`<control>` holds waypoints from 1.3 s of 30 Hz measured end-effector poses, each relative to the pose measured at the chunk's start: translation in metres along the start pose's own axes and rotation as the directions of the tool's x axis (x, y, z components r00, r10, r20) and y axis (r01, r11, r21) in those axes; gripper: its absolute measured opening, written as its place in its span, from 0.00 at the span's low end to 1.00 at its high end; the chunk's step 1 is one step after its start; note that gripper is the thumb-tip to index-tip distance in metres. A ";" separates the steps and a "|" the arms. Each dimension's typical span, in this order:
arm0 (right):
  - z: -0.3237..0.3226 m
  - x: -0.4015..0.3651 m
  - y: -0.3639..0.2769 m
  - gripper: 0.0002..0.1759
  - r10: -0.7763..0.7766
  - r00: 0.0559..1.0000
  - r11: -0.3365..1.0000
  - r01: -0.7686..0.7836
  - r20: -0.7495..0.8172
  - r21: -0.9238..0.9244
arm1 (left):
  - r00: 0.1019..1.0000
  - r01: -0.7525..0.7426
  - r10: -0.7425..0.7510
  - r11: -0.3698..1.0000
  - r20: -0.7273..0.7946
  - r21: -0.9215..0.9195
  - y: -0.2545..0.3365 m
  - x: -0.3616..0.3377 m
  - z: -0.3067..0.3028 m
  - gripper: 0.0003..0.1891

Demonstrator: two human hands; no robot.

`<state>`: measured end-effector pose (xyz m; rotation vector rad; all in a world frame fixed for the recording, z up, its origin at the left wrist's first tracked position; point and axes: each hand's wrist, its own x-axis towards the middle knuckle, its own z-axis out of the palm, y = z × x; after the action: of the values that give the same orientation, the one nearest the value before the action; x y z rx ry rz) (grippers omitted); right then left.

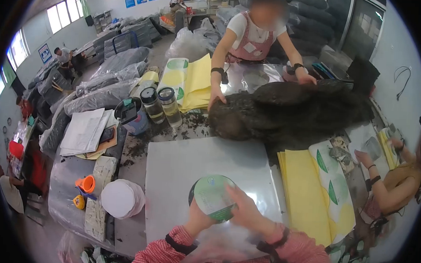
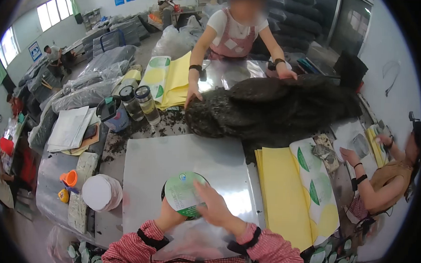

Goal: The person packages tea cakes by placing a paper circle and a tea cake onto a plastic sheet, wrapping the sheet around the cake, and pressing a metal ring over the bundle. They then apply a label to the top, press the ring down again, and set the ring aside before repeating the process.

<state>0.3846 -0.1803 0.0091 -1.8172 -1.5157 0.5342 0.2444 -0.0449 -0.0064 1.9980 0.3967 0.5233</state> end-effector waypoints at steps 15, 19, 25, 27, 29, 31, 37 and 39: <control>0.061 0.040 0.009 0.45 -0.102 0.969 0.888 0.190 0.223 -0.419 | 0.915 0.367 -0.331 0.921 -0.229 0.133 -0.010 -0.037 -0.038 0.29; 0.065 0.030 0.024 0.47 -0.222 0.963 0.839 0.269 0.154 -0.473 | 0.998 -0.062 0.063 0.868 0.016 0.493 0.055 -0.041 0.004 0.37; 0.070 0.011 0.049 0.31 0.170 0.974 0.974 -0.143 -0.147 0.178 | 0.986 0.165 -0.148 0.889 -0.072 0.426 0.074 -0.097 0.013 0.40; 0.095 0.000 -0.001 0.26 0.066 0.991 0.845 -0.116 0.113 0.522 | 0.982 0.182 -0.130 0.852 -0.138 0.491 0.061 -0.118 0.015 0.38; 0.094 -0.012 -0.071 0.20 -0.078 0.979 0.923 0.000 0.189 0.384 | 0.960 0.279 -0.231 0.847 -0.159 0.453 0.061 -0.143 -0.001 0.36; 0.082 -0.008 -0.087 0.18 -0.093 0.982 0.958 0.044 0.165 0.283 | 0.897 0.374 -0.306 0.911 -0.320 0.176 0.036 -0.182 -0.027 0.31; -0.009 -0.018 -0.168 0.17 -0.400 0.882 0.782 0.186 0.250 0.594 | 0.428 0.866 -0.606 0.487 -0.671 0.112 -0.064 -0.381 -0.094 0.11; -0.013 -0.014 -0.185 0.19 -0.692 0.690 0.369 0.087 0.211 0.925 | 0.656 0.751 -0.602 0.456 -0.455 0.478 -0.116 -0.436 -0.086 0.11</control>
<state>0.2652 -0.1837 0.1518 -0.3747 -1.5266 1.3931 -0.1787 -0.1386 -0.1585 2.1518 1.6546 0.0585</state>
